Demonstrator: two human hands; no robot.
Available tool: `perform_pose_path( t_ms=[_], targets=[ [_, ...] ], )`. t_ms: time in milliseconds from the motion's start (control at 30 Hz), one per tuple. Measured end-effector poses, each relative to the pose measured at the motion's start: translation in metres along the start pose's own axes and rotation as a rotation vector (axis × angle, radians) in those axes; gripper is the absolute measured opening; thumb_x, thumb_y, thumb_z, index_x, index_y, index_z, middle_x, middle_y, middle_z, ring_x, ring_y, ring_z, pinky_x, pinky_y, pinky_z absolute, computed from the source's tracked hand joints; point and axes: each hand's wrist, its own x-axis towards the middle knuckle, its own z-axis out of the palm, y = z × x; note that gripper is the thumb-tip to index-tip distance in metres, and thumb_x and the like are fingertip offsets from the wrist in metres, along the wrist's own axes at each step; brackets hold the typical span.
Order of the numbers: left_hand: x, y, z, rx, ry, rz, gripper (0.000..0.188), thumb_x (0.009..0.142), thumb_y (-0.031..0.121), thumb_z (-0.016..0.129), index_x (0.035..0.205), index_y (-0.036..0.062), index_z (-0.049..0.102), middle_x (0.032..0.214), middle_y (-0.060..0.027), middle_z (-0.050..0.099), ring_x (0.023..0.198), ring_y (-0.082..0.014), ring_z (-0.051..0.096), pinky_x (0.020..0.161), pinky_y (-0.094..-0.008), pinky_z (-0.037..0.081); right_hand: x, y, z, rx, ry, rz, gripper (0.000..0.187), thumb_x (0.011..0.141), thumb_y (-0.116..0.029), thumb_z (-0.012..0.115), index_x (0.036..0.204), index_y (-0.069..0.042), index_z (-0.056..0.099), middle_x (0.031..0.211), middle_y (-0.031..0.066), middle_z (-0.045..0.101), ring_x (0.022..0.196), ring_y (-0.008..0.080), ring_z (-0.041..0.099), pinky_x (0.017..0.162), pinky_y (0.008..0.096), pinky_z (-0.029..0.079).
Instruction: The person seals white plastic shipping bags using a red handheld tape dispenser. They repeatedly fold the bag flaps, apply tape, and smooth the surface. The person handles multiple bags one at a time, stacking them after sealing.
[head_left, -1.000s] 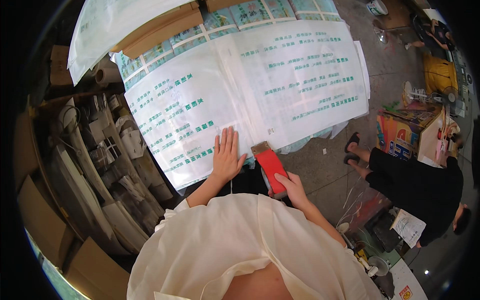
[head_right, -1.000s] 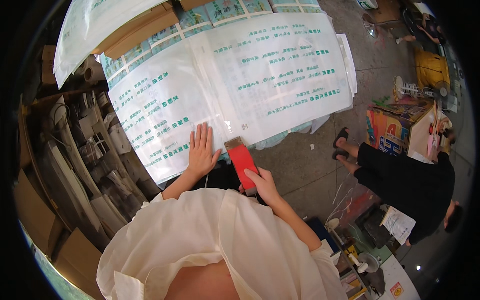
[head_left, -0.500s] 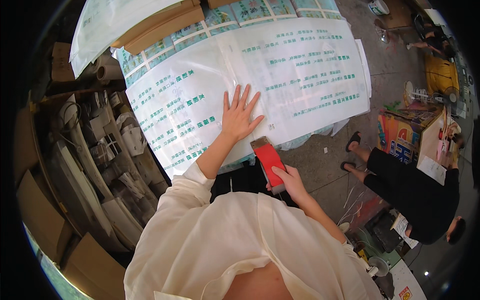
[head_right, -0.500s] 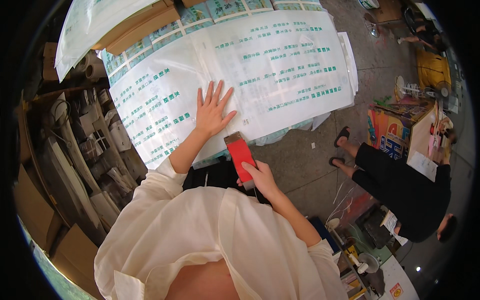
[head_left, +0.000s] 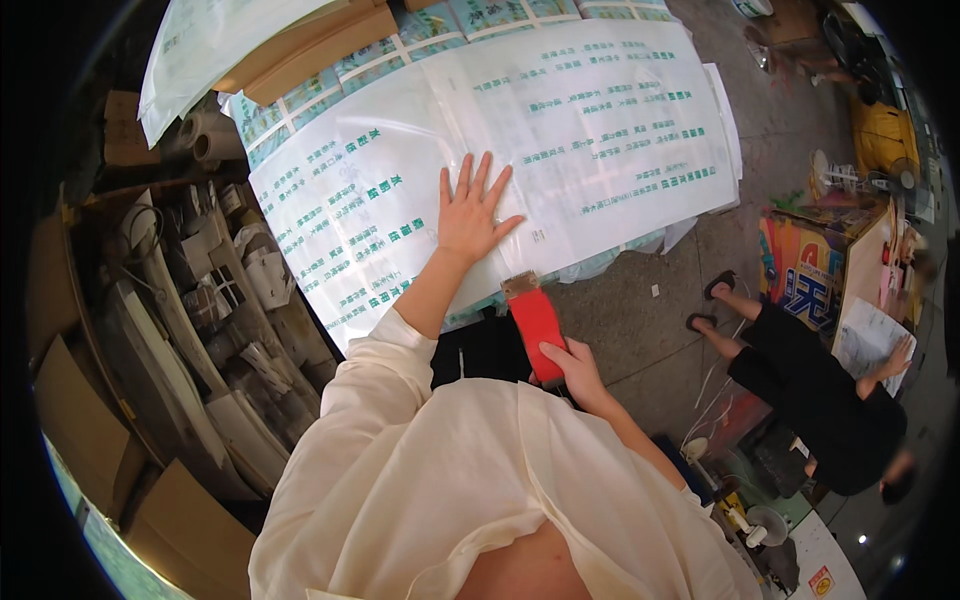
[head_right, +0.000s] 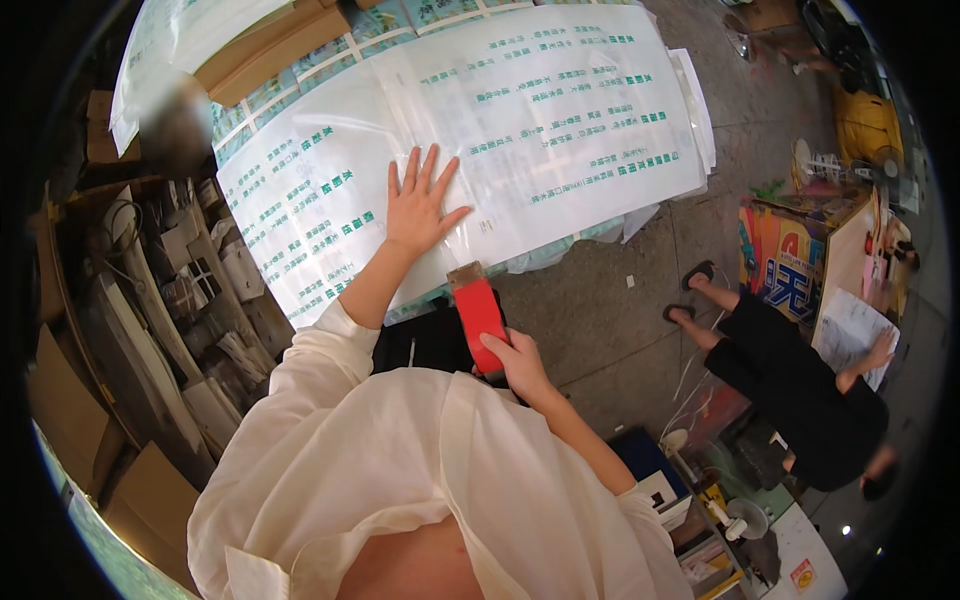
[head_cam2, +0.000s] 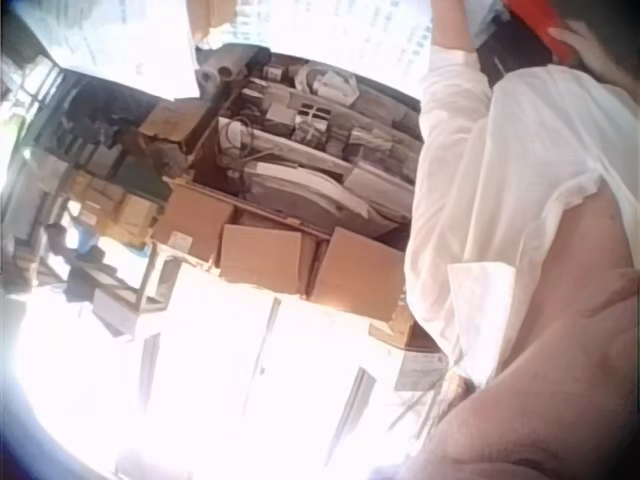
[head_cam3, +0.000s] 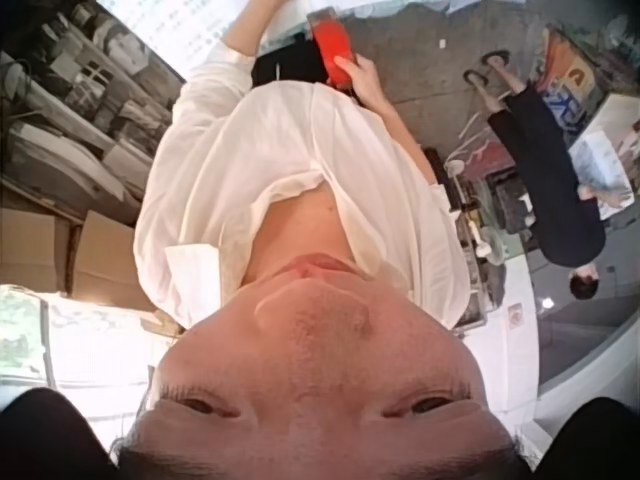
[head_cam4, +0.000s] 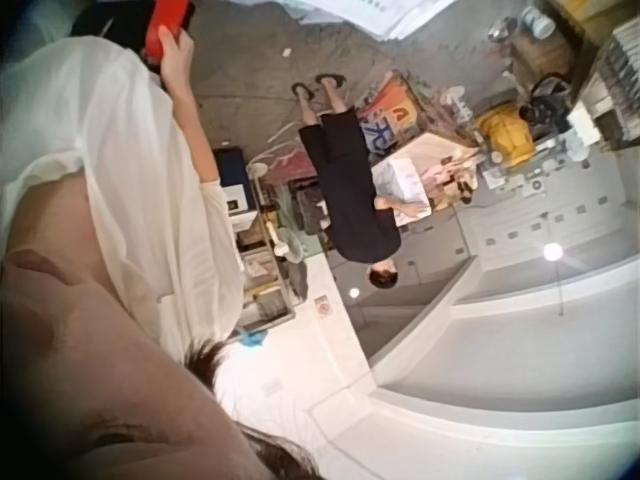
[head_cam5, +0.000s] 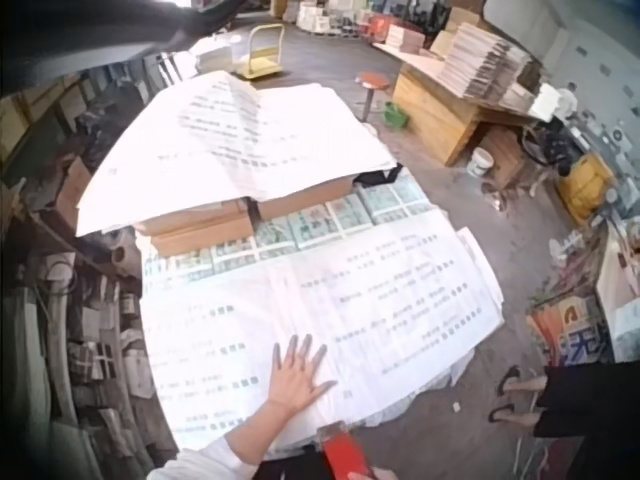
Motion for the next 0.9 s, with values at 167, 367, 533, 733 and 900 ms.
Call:
perform_pose_path(
  t_ms=[167, 367, 533, 733, 900],
  targets=[
    [-0.006, 0.004, -0.002, -0.009, -0.019, -0.005, 0.074, 0.084, 0.060, 0.055, 0.147, 0.0256, 0.035, 0.156, -0.0093, 0.025, 0.145, -0.0325, 0.017, 0.115, -0.0573, 0.008, -0.017, -0.007, 0.007, 0.051, 0.041, 0.055, 0.029, 0.094, -0.023, 0.057, 0.098, 0.006, 0.059, 0.079, 0.0121, 0.066, 0.064, 0.0192, 0.065, 0.060, 0.0297, 0.052],
    [-0.018, 0.013, -0.002, -0.031, 0.003, -0.028, 0.075, 0.084, 0.060, 0.056, 0.147, 0.0258, 0.036, 0.156, -0.0092, 0.025, 0.145, -0.0324, 0.018, 0.114, -0.0574, 0.009, -0.019, 0.008, -0.009, -0.033, 0.034, 0.032, 0.029, 0.093, -0.023, 0.058, 0.097, 0.006, 0.060, 0.080, 0.0126, 0.066, 0.065, 0.0197, 0.066, 0.059, 0.0305, 0.052],
    [-0.020, 0.016, 0.003, -0.012, 0.066, -0.036, 0.075, 0.081, 0.061, 0.058, 0.145, 0.0266, 0.039, 0.154, -0.0081, 0.029, 0.144, -0.0310, 0.020, 0.114, -0.0578, 0.011, -0.018, 0.020, -0.017, -0.009, 0.041, 0.018, 0.028, 0.092, -0.022, 0.060, 0.097, 0.005, 0.060, 0.079, 0.0115, 0.066, 0.064, 0.0192, 0.065, 0.058, 0.0302, 0.052],
    [-0.021, 0.018, 0.005, 0.017, 0.045, -0.045, 0.074, 0.083, 0.062, 0.055, 0.146, 0.0268, 0.038, 0.155, -0.0085, 0.027, 0.144, -0.0318, 0.020, 0.114, -0.0572, 0.011, -0.014, 0.043, -0.027, 0.028, 0.094, 0.006, 0.027, 0.093, -0.024, 0.059, 0.095, 0.003, 0.059, 0.074, 0.0102, 0.064, 0.061, 0.0181, 0.064, 0.057, 0.0303, 0.051],
    [-0.020, 0.017, 0.007, 0.033, 0.054, -0.037, 0.075, 0.082, 0.063, 0.055, 0.146, 0.0271, 0.038, 0.155, -0.0081, 0.028, 0.144, -0.0311, 0.020, 0.114, -0.0571, 0.009, -0.016, 0.057, -0.036, 0.036, 0.074, -0.054, 0.028, 0.093, -0.024, 0.060, 0.094, 0.004, 0.061, 0.075, 0.0089, 0.064, 0.060, 0.0165, 0.063, 0.056, 0.0296, 0.051]
  ],
)
